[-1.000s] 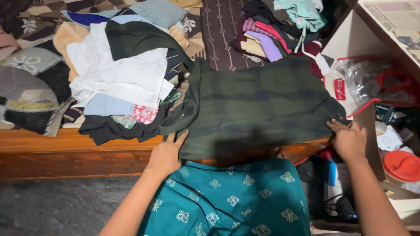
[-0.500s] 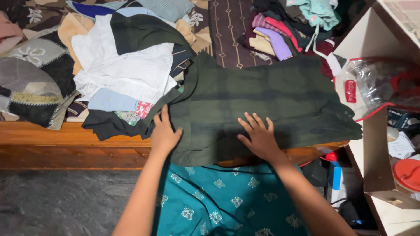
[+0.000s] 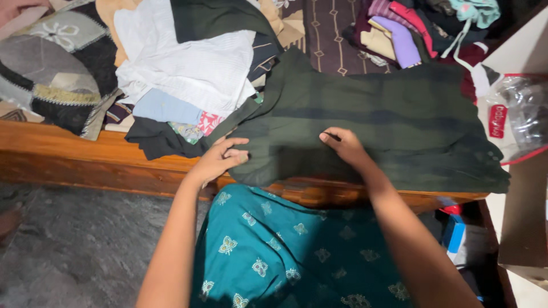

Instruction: The person buttons a dark green shirt laid on a bed, then folds it by aligning the sides, folding the sleeves inward, and rolling the body into a compact bundle. The folded shirt is placed on the bed among other clothes.

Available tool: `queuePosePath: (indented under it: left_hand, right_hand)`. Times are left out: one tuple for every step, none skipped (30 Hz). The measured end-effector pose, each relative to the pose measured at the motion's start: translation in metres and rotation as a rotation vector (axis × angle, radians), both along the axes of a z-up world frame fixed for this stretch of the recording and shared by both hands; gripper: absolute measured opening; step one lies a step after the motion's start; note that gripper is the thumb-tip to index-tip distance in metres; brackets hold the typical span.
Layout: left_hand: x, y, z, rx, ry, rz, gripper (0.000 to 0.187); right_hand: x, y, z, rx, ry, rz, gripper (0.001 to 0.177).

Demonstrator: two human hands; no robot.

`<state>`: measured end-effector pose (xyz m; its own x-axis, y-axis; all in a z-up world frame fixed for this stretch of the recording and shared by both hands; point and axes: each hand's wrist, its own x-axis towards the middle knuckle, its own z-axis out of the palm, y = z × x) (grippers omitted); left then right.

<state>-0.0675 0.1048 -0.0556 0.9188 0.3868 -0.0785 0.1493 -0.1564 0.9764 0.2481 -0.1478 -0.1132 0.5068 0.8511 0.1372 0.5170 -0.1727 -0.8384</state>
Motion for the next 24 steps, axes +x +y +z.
queuePosePath:
  left_hand:
    - [-0.004, -0.002, 0.007, 0.121, -0.017, -0.089, 0.069]
    - [-0.007, -0.006, 0.015, 0.242, -0.033, -0.178, 0.077]
    - [-0.009, -0.012, 0.022, 0.356, -0.042, -0.203, 0.085]
    - [-0.012, -0.019, 0.027, 0.469, -0.051, -0.228, 0.093]
    - [-0.015, -0.025, 0.032, 0.583, -0.061, -0.253, 0.101]
    - [-0.017, -0.031, 0.034, 0.638, 0.037, -0.271, 0.105]
    - [-0.019, -0.038, 0.033, 0.688, 0.136, -0.292, 0.108]
    - [-0.022, -0.043, 0.030, 0.737, 0.235, -0.314, 0.112]
    - [-0.023, -0.044, 0.027, 0.893, 0.159, -0.310, 0.096]
    - [-0.024, -0.044, 0.023, 1.047, 0.080, -0.303, 0.080]
    - [-0.024, -0.040, 0.018, 1.203, -0.001, -0.297, 0.065]
    - [-0.026, -0.034, 0.013, 1.072, -0.069, -0.215, 0.053]
    - [-0.027, -0.026, 0.010, 0.942, -0.135, -0.134, 0.043]
    - [-0.027, -0.020, 0.006, 0.810, -0.198, -0.055, 0.036]
    - [-0.025, -0.015, 0.002, 0.726, -0.075, 0.019, 0.033]
    - [-0.020, -0.009, 0.000, 0.640, 0.047, 0.092, 0.030]
    - [-0.016, -0.005, -0.001, 0.553, 0.168, 0.163, 0.029]
    - [-0.012, -0.004, -0.002, 0.531, 0.128, 0.227, 0.028]
    - [-0.007, -0.006, -0.003, 0.509, 0.087, 0.288, 0.027]
    - [-0.003, -0.007, -0.003, 0.485, 0.045, 0.350, 0.027]
    - [0.001, -0.010, -0.003, 0.555, 0.000, 0.399, 0.027]
    - [0.004, -0.015, -0.004, 0.624, -0.046, 0.447, 0.028]
    - [0.008, -0.020, -0.005, 0.691, -0.092, 0.494, 0.029]
    - [0.011, -0.024, -0.005, 0.709, -0.043, 0.520, 0.031]
  right_hand:
    - [0.001, 0.003, 0.001, -0.058, -0.016, -0.013, 0.026]
    - [-0.001, 0.005, 0.003, -0.115, -0.032, -0.026, 0.027]
    - [-0.005, 0.005, 0.007, -0.052, -0.092, -0.014, 0.027]
    - [-0.012, 0.003, 0.012, 0.012, -0.153, -0.003, 0.027]
    - [-0.019, 0.000, 0.018, 0.076, -0.214, 0.010, 0.027]
    - [-0.024, -0.002, 0.026, 0.092, -0.223, 0.037, 0.028]
    - [-0.031, -0.007, 0.032, 0.103, -0.229, 0.061, 0.029]
    - [-0.036, -0.011, 0.038, 0.115, -0.234, 0.086, 0.030]
    - [-0.040, -0.013, 0.044, 0.059, -0.248, 0.072, 0.030]
    - [-0.044, -0.016, 0.048, 0.004, -0.261, 0.059, 0.031]
    - [-0.047, -0.016, 0.051, -0.050, -0.275, 0.044, 0.031]
    - [-0.049, -0.016, 0.053, -0.058, -0.278, 0.048, 0.031]
    - [-0.049, -0.015, 0.055, -0.064, -0.283, 0.049, 0.031]
    - [-0.048, -0.016, 0.056, -0.071, -0.287, 0.051, 0.031]
    - [-0.047, -0.017, 0.057, -0.095, -0.294, 0.068, 0.031]
    - [-0.043, -0.019, 0.058, -0.119, -0.301, 0.085, 0.031]
    - [-0.040, -0.022, 0.059, -0.142, -0.307, 0.101, 0.033]
    - [-0.036, -0.026, 0.061, -0.154, -0.304, 0.097, 0.039]
    - [-0.032, -0.033, 0.063, -0.166, -0.302, 0.092, 0.048]
    - [-0.028, -0.040, 0.065, -0.179, -0.299, 0.087, 0.058]
    - [-0.024, -0.049, 0.067, -0.206, -0.304, 0.100, 0.065]
    - [-0.019, -0.061, 0.070, -0.233, -0.309, 0.112, 0.072]
    - [-0.015, -0.074, 0.073, -0.262, -0.313, 0.124, 0.080]
    - [-0.010, -0.085, 0.075, -0.348, -0.355, 0.155, 0.086]
